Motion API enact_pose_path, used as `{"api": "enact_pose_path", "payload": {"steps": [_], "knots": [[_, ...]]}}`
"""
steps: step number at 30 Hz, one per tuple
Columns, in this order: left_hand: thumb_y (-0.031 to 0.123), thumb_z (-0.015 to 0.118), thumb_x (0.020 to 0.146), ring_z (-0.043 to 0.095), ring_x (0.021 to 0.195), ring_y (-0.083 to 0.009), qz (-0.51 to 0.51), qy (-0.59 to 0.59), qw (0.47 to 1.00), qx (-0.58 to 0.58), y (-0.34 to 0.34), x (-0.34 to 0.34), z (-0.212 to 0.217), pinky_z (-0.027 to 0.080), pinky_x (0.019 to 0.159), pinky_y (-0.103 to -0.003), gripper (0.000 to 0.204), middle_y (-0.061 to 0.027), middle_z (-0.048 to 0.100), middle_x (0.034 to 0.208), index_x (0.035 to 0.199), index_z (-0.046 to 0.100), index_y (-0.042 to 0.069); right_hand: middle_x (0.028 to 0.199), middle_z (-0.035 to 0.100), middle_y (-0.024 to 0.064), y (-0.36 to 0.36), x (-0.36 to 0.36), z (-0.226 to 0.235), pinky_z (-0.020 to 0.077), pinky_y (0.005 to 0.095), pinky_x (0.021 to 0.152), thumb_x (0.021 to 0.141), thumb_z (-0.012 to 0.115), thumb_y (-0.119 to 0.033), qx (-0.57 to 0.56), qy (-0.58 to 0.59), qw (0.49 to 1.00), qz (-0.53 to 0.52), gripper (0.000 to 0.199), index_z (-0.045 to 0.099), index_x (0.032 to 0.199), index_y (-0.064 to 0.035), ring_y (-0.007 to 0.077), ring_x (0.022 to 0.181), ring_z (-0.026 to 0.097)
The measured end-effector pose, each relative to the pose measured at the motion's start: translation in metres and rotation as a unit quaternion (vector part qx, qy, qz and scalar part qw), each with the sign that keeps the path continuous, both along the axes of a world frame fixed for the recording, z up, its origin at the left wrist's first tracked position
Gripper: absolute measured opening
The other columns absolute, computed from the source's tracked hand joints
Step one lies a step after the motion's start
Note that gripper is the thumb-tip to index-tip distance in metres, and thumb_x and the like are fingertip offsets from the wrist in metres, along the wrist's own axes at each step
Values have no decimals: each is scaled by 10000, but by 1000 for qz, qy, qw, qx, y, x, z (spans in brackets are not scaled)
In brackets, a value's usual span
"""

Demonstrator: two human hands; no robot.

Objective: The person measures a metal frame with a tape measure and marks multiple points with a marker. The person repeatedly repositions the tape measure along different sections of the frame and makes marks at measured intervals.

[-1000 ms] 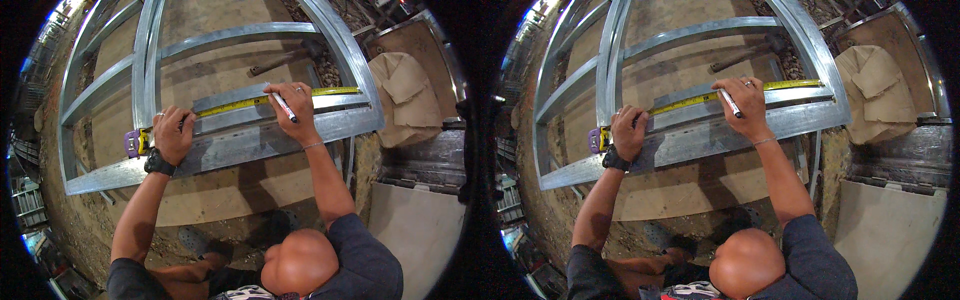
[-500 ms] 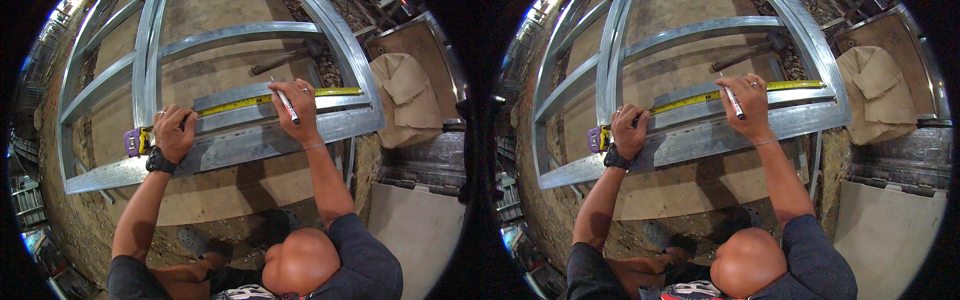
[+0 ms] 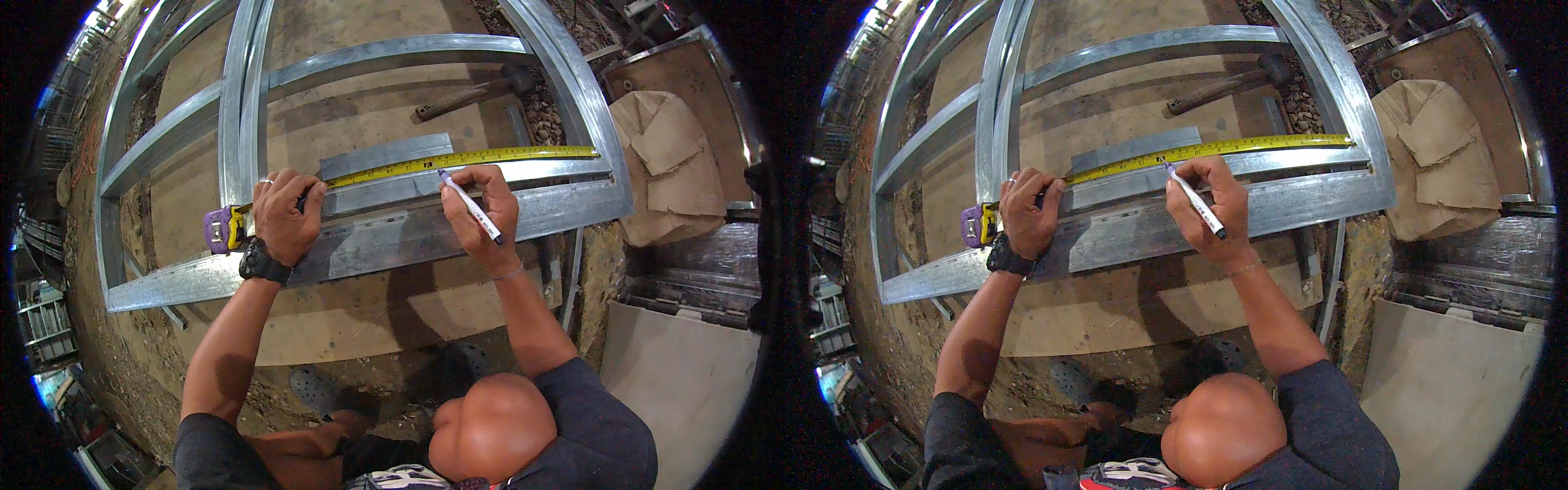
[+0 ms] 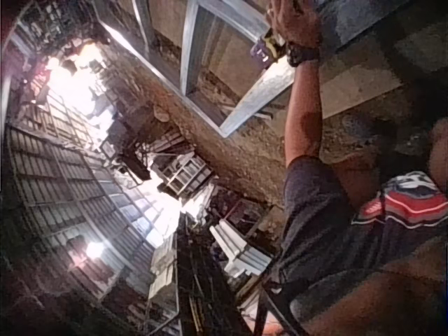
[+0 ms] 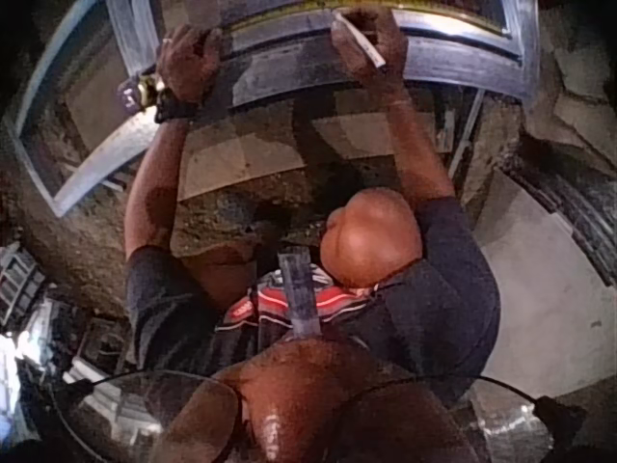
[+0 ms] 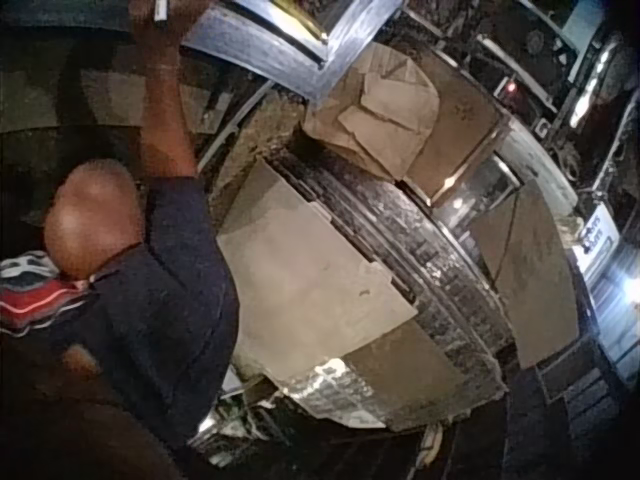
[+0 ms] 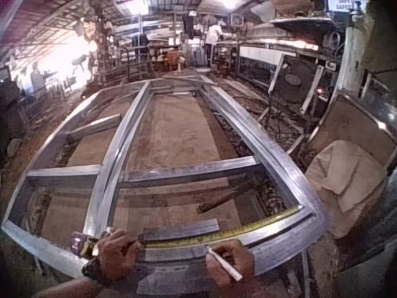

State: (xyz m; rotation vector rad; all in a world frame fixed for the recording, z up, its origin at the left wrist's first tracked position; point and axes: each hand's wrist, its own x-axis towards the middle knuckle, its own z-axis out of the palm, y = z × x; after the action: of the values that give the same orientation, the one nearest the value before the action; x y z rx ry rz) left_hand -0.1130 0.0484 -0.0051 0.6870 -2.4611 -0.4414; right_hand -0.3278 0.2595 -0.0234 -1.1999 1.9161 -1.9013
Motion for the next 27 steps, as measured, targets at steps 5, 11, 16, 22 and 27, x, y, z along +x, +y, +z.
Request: {"api": "enact_pose_path", "payload": {"steps": [5,11,16,22,27], "knots": [[155,749,955,616,834,-300,-2,-5,1000,-2,-2,0,0,433,802,-425,103,-75,653,856,910,740,62,795,681,26,-6,3,2,530,266,657,931,804,-48,9,13,1000,-10,162,651,985,-46,83,697,624],[158,747,959,619,840,-299,-3,0,1000,1,-2,1,-2,436,801,-421,102,-75,654,856,919,748,64,755,663,20,-15,2,3,507,263,608,927,805,-8,-27,92,995,-19,177,640,884,-56,63,657,594],[163,748,962,618,839,-298,-3,-4,1000,-4,-2,1,-2,435,800,-417,106,-73,650,853,919,749,67,728,653,25,-15,4,-1,508,267,601,924,808,-13,-25,76,997,-21,187,637,865,-58,71,641,596],[164,751,955,616,835,-297,-4,-1,1000,3,-2,2,-2,431,803,-417,110,-74,642,848,916,744,62,730,664,38,-15,6,-2,515,287,597,913,808,-13,-30,77,996,-24,182,644,853,-62,99,632,617],[169,754,952,615,827,-296,-7,12,1000,0,-3,2,-3,426,803,-422,118,-76,639,845,910,743,60,739,664,65,-18,8,-2,511,315,604,896,817,-31,-8,96,995,-26,181,647,846,-65,156,632,632]]}}
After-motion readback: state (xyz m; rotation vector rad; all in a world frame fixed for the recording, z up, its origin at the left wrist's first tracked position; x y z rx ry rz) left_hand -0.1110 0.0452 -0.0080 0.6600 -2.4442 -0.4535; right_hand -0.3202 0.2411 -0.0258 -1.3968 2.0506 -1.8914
